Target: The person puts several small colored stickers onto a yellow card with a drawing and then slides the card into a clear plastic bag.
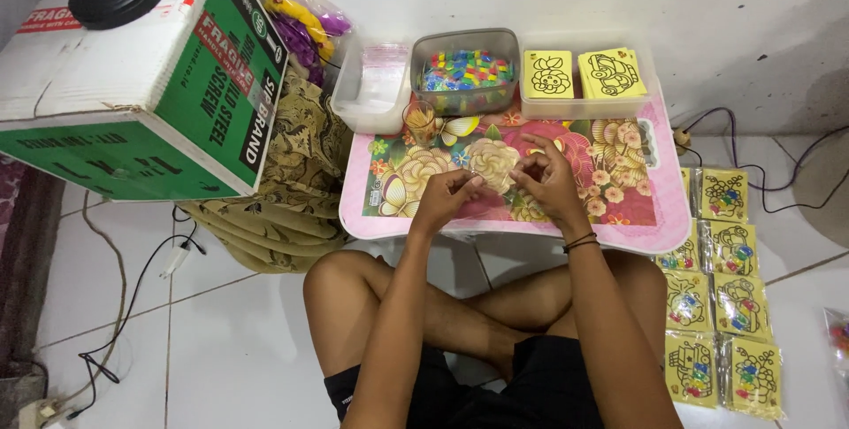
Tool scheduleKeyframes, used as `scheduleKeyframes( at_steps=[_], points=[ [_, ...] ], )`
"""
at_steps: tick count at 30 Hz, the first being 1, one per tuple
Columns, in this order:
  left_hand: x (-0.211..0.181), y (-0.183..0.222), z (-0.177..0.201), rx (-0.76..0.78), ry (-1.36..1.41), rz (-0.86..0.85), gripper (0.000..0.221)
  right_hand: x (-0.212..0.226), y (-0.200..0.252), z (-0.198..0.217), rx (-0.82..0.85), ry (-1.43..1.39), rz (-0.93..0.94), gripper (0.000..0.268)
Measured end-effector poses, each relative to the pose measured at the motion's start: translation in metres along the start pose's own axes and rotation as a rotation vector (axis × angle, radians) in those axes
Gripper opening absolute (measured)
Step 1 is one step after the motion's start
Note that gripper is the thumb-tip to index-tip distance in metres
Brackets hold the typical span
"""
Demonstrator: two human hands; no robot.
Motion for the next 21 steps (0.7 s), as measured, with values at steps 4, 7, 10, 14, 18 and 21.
scheduleKeyframes(
  at_steps=[4,7,10,14,18,21],
  points=[
    [-0.005,0.004,-0.002,-0.025,-0.007,-0.001,0.019,-0.006,-0.001,0.002,-0.030,0.009,0.005,0.068],
    [-0.007,0.005,-0.002,-0.025,0.081,0.017,0.016,-0.009,-0.002,0.002,-0.027,0.002,-0.002,0.064],
    [-0.004,0.004,-0.002,-0.016,0.111,0.023,0.014,-0.004,-0.001,0.002,-0.056,-0.001,-0.008,0.060],
    [0.001,0.003,-0.002,-0.026,0.073,-0.001,0.013,0.000,0.000,0.002,-0.083,-0.070,-0.057,0.034],
    [-0.006,0.004,0.000,-0.022,0.068,-0.027,0.013,0.008,0.004,0.000,-0.111,0.035,-0.003,0.026],
    [-0.005,0.003,-0.003,-0.021,0.103,-0.002,0.015,0.013,0.006,-0.004,-0.126,0.059,-0.006,0.020]
  ],
)
Point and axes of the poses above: each hand's wrist, its own y-axis away from the middle knuckle, its own z-axis out of the back of the hand, x = y × z, the point moved 4 cm from there along -y, towards the middle knuckle, and after that the axes turned 9 degrees about -x, right-handed, at the moved point
